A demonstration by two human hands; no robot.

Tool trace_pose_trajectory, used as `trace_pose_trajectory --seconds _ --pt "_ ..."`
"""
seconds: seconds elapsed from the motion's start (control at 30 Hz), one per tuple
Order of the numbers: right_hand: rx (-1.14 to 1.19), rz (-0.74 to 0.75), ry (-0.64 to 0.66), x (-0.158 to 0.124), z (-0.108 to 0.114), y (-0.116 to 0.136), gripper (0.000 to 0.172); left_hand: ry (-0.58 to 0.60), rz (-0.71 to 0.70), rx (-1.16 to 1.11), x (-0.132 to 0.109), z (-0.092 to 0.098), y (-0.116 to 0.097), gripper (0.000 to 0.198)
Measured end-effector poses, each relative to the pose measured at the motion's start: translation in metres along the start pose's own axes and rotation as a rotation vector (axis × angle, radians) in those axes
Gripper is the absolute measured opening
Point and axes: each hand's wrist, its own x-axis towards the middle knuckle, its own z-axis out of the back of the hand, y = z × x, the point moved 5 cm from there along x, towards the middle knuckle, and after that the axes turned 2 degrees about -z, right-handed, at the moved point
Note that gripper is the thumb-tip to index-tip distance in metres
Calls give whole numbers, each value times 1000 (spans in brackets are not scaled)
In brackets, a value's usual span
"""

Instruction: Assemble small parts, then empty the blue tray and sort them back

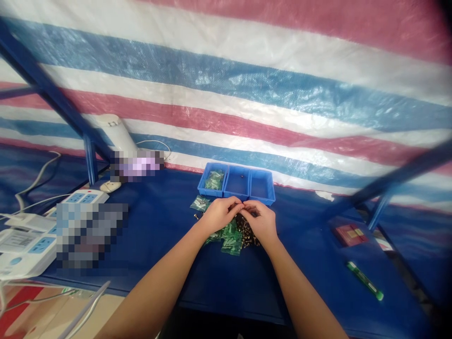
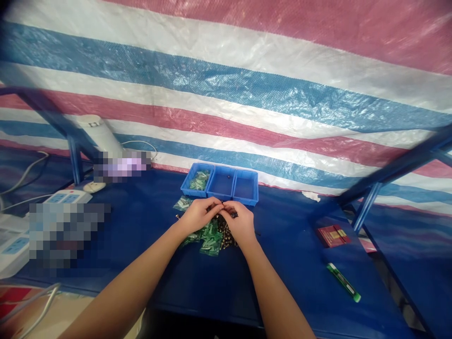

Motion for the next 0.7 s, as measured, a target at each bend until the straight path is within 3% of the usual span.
trace_pose_trajectory --seconds 0.23,0.47,0.7 --pt "-53 82 -65 0 5 8 12 -53 76 -22 0 0 7 33" --pt "-27 32 -125 1 9 2 15 -20 54 -128 -1 -2 8 29" --pt "-37 75 -106 1 8 6 14 -51 21 -121 -1 -2 8 24"
